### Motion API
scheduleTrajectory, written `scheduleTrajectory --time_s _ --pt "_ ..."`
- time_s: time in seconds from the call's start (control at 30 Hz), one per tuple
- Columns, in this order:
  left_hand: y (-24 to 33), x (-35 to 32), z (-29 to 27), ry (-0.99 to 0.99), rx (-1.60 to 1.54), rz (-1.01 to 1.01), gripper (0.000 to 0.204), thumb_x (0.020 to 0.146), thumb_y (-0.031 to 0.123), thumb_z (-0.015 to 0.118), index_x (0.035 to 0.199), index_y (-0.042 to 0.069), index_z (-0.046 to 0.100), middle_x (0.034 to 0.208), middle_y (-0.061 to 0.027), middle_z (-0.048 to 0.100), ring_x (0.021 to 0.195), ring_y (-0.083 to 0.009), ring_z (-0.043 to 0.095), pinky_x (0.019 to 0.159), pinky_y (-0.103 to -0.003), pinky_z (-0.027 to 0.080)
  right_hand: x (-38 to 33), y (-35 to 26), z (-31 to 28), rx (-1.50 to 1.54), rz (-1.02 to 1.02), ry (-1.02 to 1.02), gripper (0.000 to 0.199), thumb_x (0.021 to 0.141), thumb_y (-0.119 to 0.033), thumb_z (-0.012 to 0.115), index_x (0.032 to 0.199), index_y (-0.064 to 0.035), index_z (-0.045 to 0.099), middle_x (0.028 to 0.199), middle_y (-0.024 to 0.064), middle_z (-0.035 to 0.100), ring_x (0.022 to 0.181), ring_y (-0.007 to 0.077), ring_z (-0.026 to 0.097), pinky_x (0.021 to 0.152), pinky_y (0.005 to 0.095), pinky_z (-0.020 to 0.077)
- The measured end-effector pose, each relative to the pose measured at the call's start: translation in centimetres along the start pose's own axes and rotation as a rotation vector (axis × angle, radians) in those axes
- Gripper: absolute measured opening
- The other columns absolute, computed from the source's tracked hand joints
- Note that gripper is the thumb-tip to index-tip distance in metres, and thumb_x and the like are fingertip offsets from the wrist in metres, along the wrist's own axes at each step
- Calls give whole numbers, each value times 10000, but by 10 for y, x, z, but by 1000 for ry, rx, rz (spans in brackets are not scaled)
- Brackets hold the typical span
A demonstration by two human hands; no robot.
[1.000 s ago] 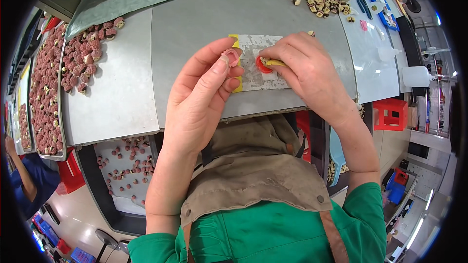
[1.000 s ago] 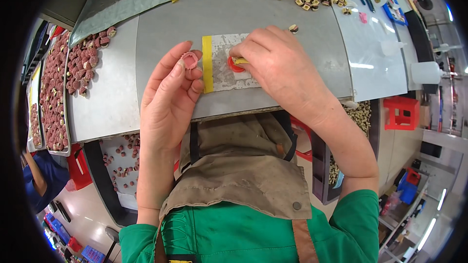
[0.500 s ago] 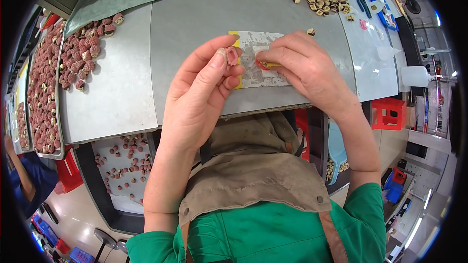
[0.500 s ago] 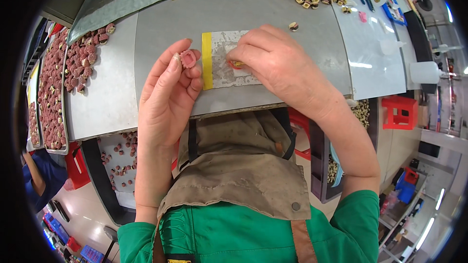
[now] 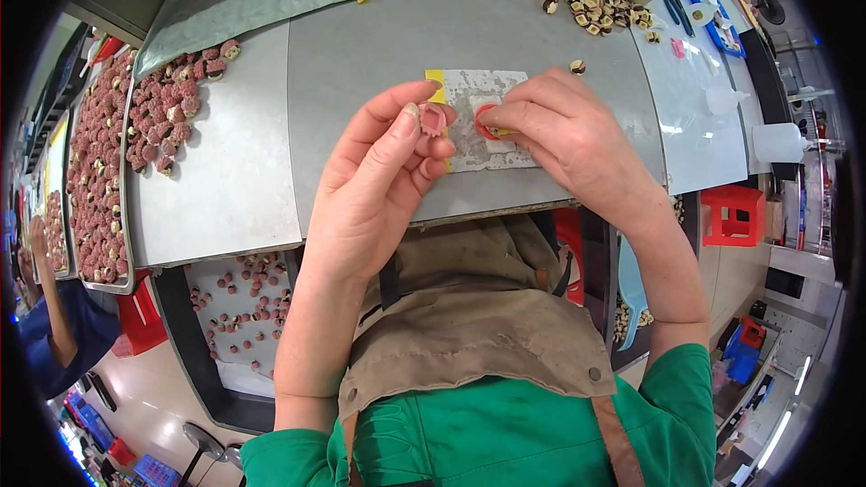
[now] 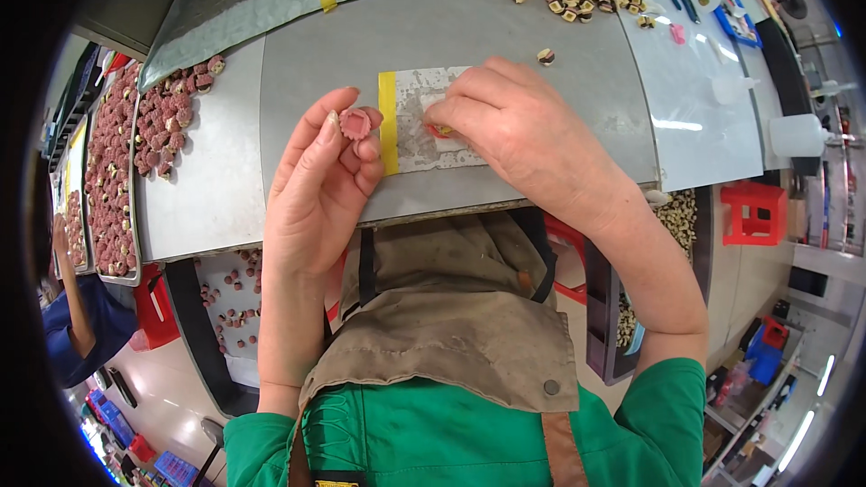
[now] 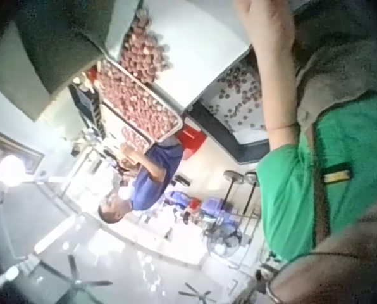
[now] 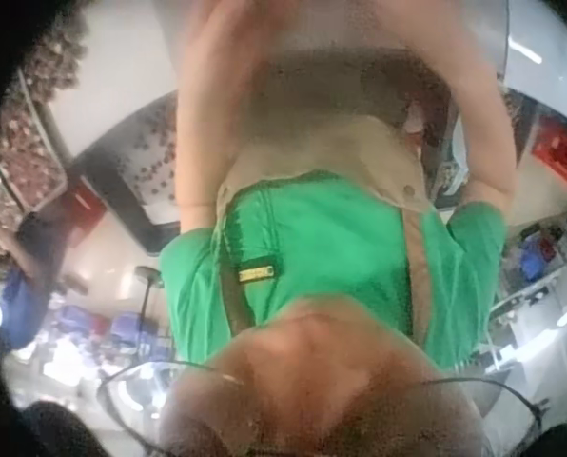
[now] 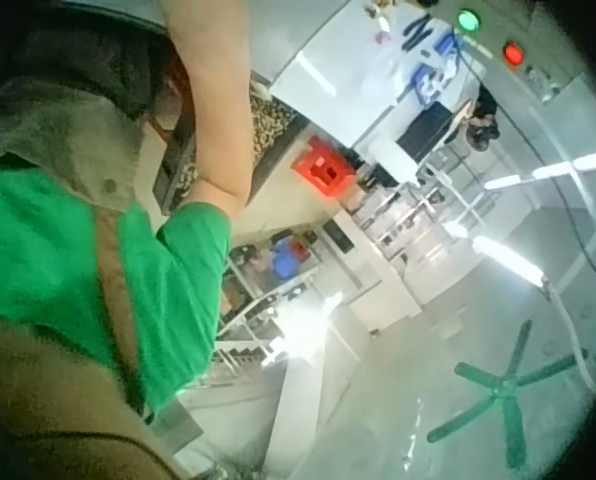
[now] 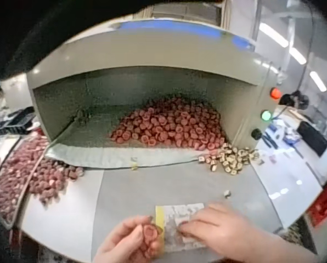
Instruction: The person assembles figurines by dispensing glue from a bottle into a small cap, taking head and hair components, coating them with glue, and joining them together by hand.
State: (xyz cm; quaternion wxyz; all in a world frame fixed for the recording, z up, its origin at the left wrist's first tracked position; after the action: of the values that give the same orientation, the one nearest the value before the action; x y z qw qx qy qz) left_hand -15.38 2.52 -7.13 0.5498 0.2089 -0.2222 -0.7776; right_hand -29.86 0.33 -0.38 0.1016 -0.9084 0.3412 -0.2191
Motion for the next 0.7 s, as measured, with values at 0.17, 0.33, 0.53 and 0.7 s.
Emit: scheduleTrajectory --time_s 0.17,0.33,0.53,0.7 --pt "1 1 4 85 85 5 346 977 197 536 1270 14 510 1111 -57 601 993 -126 584 855 -245 464 -4 14 -4 101 77 -2 211 766 -6 659 974 -41 650 913 83 607 842 231 579 752 337 469" --pt "0 1 5 111 97 0 338 969 194 554 1254 17 518 1109 -56 604 996 -124 583 850 -241 458 -20 26 0 540 402 42 201 852 -18 626 1052 -16 606 1017 77 603 911 157 586 814 292 463" --pt "-3 3 15 143 250 -32 331 950 178 589 1235 19 532 1121 -64 618 995 -128 592 867 -257 461 -23 19 7 1049 377 308 201 907 -28 599 1105 -2 577 1058 66 598 968 132 600 865 267 483" --pt "-4 2 19 100 329 13 290 943 155 600 1186 1 561 1112 -70 629 1009 -133 596 891 -272 473 -17 9 8 873 273 224 218 906 -52 608 1115 -14 559 1077 76 567 1006 155 542 893 283 429"
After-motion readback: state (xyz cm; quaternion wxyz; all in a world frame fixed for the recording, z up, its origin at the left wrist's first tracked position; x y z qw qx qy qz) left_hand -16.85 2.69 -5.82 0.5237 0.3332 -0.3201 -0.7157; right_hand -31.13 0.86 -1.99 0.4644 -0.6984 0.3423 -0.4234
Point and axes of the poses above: each hand's wrist, its own x-axis towards the middle knuckle, its own z-axis out of the palm, y = z × x, the point moved 7 cm from there along x, towards the middle knuckle
